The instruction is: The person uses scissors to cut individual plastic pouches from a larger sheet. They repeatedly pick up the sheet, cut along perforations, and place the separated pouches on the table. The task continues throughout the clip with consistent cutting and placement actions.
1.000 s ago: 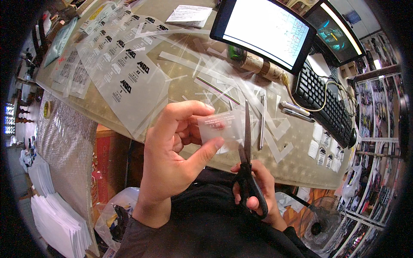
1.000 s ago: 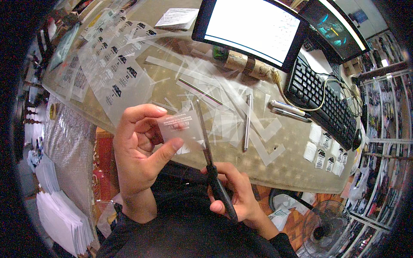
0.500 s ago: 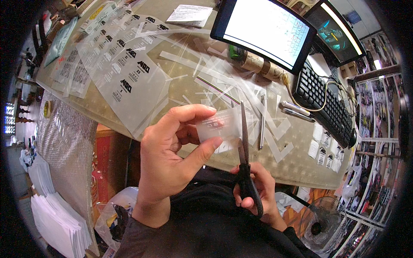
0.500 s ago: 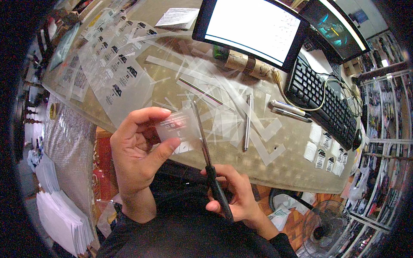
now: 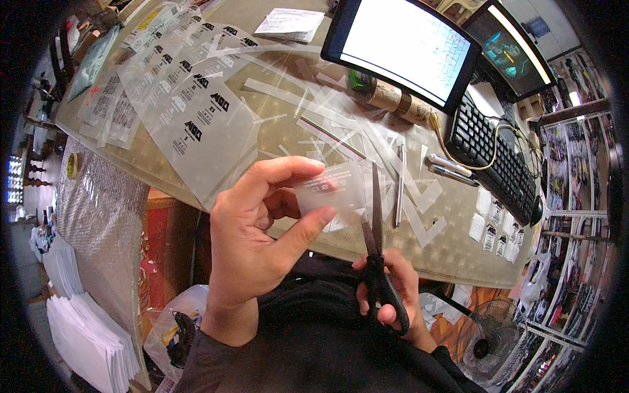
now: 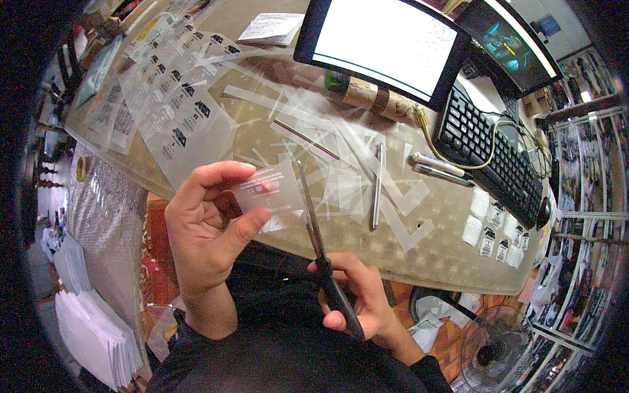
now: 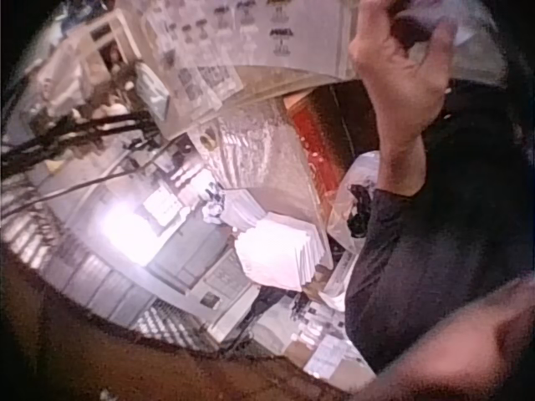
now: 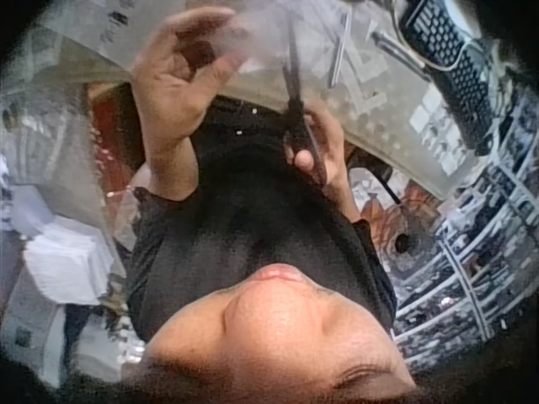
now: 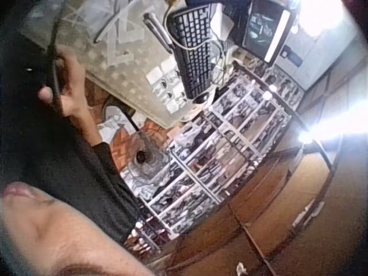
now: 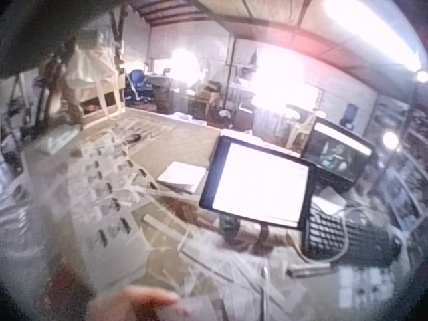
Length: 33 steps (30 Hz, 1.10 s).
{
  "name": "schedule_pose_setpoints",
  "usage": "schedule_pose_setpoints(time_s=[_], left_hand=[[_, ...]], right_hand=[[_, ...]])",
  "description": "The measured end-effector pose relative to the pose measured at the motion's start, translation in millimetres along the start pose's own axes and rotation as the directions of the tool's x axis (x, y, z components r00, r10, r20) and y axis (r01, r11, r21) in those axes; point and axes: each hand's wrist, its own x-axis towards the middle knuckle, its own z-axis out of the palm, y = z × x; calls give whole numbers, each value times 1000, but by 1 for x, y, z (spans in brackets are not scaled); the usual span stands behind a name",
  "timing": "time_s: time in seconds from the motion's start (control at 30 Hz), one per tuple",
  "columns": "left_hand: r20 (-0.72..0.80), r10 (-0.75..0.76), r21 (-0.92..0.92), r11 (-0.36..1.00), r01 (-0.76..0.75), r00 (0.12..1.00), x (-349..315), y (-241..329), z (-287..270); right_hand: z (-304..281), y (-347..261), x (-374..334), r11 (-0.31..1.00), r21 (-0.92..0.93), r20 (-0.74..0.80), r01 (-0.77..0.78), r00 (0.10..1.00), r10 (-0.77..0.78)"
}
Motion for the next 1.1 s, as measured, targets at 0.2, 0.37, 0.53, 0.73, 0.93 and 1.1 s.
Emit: schedule_pose_setpoints(time_s=[0.2,0.37,0.53,0.73,0.93,1.1], left_hand=[[30,-88,11,996,88,996,-3,4,0],[40,-72,20,997,71,997,-4,3,0],[33,-83,22,996,82,996,-4,4,1],[21,-57,25,998,56,998,-4,4,1],[5,-26,42,999,26,1000,-2,5,2],[24,-57,49,997,55,998,-4,4,-2]], right_hand=[[0,-1,2,999,-53,4,6,1000,-6],[2,-2,2,998,-65,-16,3,1000,-4],[2,-1,2,997,-78,-15,-1,1000,0],[1,2,0,997,-74,-20,-12,1000,10],[0,1,-2,997,-70,-6,-33,999,32],[-2,0,-1,991,-122,18,-57,998,59]])
